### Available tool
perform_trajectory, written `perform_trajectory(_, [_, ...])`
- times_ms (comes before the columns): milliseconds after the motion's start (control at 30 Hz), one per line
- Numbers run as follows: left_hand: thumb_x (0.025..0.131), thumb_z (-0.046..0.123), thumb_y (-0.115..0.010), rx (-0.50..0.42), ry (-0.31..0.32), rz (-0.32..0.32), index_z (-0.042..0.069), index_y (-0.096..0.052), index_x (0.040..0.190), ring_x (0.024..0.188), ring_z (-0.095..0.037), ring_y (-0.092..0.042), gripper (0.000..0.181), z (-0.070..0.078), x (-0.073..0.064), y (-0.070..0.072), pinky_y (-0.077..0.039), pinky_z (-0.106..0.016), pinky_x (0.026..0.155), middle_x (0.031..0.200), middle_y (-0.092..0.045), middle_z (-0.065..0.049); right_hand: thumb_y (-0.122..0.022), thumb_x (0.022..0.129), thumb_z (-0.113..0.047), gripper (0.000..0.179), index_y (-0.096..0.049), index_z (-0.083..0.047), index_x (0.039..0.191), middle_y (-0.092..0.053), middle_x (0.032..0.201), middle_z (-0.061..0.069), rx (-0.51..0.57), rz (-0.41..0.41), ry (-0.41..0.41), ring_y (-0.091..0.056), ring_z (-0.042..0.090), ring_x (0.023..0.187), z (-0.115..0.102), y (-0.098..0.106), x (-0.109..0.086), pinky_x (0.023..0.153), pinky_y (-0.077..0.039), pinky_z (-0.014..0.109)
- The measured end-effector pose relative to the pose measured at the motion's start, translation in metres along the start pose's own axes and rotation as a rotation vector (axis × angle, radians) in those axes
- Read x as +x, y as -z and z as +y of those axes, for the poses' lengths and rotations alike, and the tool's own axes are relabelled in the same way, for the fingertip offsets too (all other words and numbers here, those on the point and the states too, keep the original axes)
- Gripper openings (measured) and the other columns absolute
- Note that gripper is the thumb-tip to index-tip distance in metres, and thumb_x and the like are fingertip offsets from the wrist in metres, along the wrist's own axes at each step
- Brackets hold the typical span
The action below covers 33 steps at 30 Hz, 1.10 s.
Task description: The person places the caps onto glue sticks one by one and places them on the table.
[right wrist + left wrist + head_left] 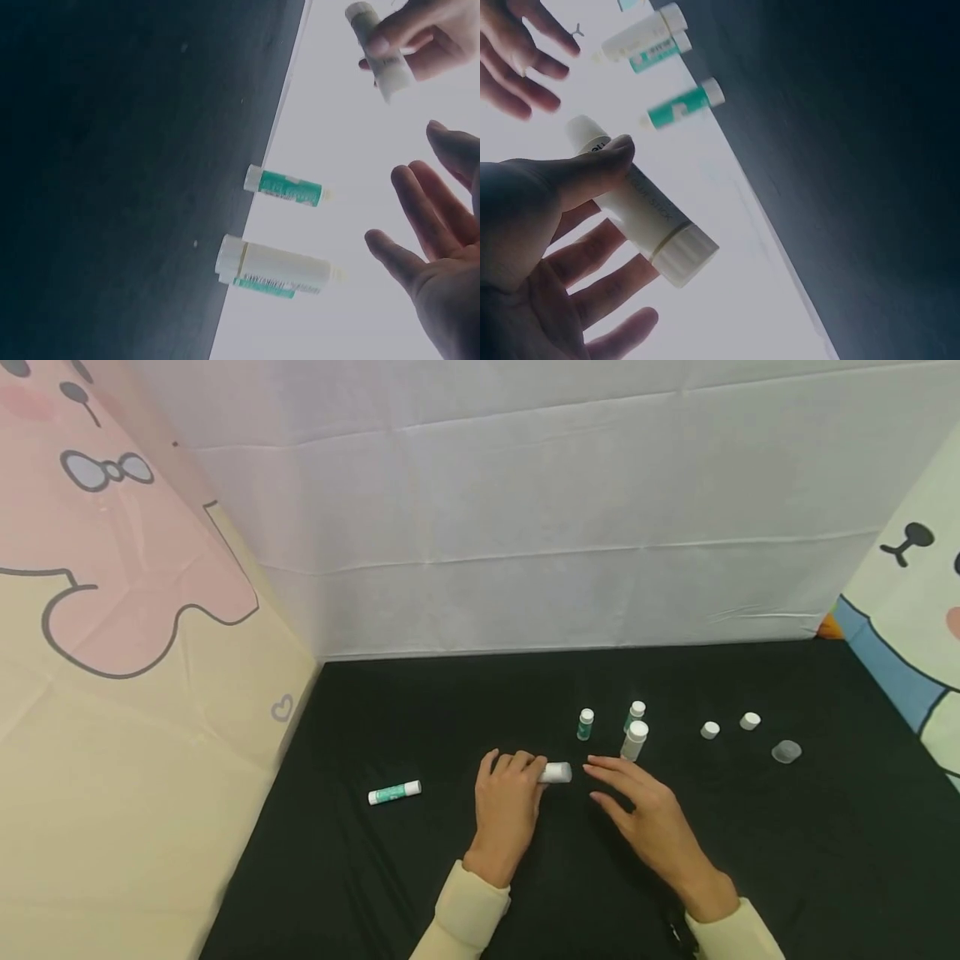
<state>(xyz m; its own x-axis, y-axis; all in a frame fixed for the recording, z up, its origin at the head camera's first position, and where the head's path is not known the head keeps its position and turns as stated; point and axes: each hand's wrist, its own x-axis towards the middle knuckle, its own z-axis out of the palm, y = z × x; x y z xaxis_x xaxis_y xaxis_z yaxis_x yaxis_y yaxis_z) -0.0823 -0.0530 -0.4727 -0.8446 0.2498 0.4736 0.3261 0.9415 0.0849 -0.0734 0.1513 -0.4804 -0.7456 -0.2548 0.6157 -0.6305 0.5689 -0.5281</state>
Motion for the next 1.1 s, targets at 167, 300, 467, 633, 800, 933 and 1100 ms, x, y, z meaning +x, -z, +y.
perform_trajectory(167, [0.079, 0.023, -0.094, -0.001, 0.047, -0.018, 0.018, -0.083, 0.108, 0.095, -0.017, -0.073, 0.032, -0.015, 0.0, 0.001, -0.052, -0.046, 0.107, 0.103, -0.077, 0.004, -0.091, 0.066, 0.016, 0.055, -0.078, -0.004, 0.116, -0.075, 0.123, 0.008, -0.008, 0.013, 0.012, -0.073, 0.03, 0.106, 0.003, 0.005, -0.002, 0.107, -0.036, 0.004])
perform_trajectory(300, [0.08, 0.021, -0.093, -0.012, 0.079, -0.033, 0.017, -0.083, 0.109, 0.096, -0.019, -0.073, 0.032, -0.025, -0.001, 0.002, -0.051, -0.047, 0.108, 0.103, -0.077, 0.003, -0.09, 0.067, 0.017, 0.054, -0.078, -0.004, 0.115, -0.075, 0.122, 0.009, -0.004, 0.013, 0.008, -0.072, 0.033, 0.108, 0.005, 0.008, -0.003, 0.109, -0.034, 0.005])
perform_trajectory(467, [0.078, 0.018, -0.094, -0.012, 0.104, -0.047, 0.015, -0.083, 0.108, 0.095, -0.021, -0.072, 0.031, -0.035, -0.004, 0.002, -0.051, -0.05, 0.108, 0.103, -0.078, 0.001, -0.09, 0.068, 0.016, 0.052, -0.078, -0.003, 0.114, -0.075, 0.122, 0.009, -0.01, 0.013, -0.022, -0.071, 0.028, 0.115, 0.008, 0.011, -0.005, 0.112, -0.032, 0.007])
perform_trajectory(633, [0.078, 0.017, -0.094, -0.015, 0.136, -0.055, 0.014, -0.083, 0.107, 0.096, -0.024, -0.072, 0.031, -0.045, -0.007, 0.003, -0.05, -0.052, 0.108, 0.103, -0.078, -0.001, -0.089, 0.069, 0.015, 0.05, -0.078, -0.003, 0.114, -0.076, 0.121, 0.01, -0.025, 0.016, -0.031, -0.072, 0.032, 0.114, 0.01, 0.014, -0.007, 0.119, -0.03, 0.014])
perform_trajectory(800, [0.079, 0.012, -0.094, -0.006, 0.177, -0.08, 0.012, -0.082, 0.108, 0.097, -0.026, -0.072, 0.031, -0.056, -0.01, 0.005, -0.05, -0.052, 0.108, 0.103, -0.078, -0.003, -0.089, 0.068, 0.016, 0.05, -0.078, -0.002, 0.113, -0.077, 0.119, 0.011, -0.028, 0.027, -0.023, -0.072, 0.031, 0.112, 0.011, 0.017, -0.008, 0.12, -0.031, 0.016])
perform_trajectory(933, [0.079, 0.01, -0.093, -0.008, 0.21, -0.101, 0.011, -0.082, 0.106, 0.095, -0.028, -0.072, 0.029, -0.065, -0.013, 0.007, -0.05, -0.053, 0.107, 0.101, -0.077, -0.005, -0.089, 0.068, 0.017, 0.05, -0.078, -0.002, 0.112, -0.077, 0.118, 0.012, -0.043, 0.026, -0.042, -0.071, 0.026, 0.113, 0.012, 0.021, -0.01, 0.12, -0.03, 0.015])
perform_trajectory(1100, [0.079, 0.008, -0.092, -0.004, 0.238, -0.13, 0.009, -0.083, 0.105, 0.094, -0.03, -0.072, 0.028, -0.075, -0.016, 0.007, -0.049, -0.055, 0.107, 0.098, -0.077, -0.007, -0.089, 0.067, 0.018, 0.05, -0.077, -0.001, 0.112, -0.076, 0.118, 0.012, -0.071, 0.034, -0.055, -0.071, 0.027, 0.109, 0.017, 0.029, -0.011, 0.12, -0.03, 0.015])
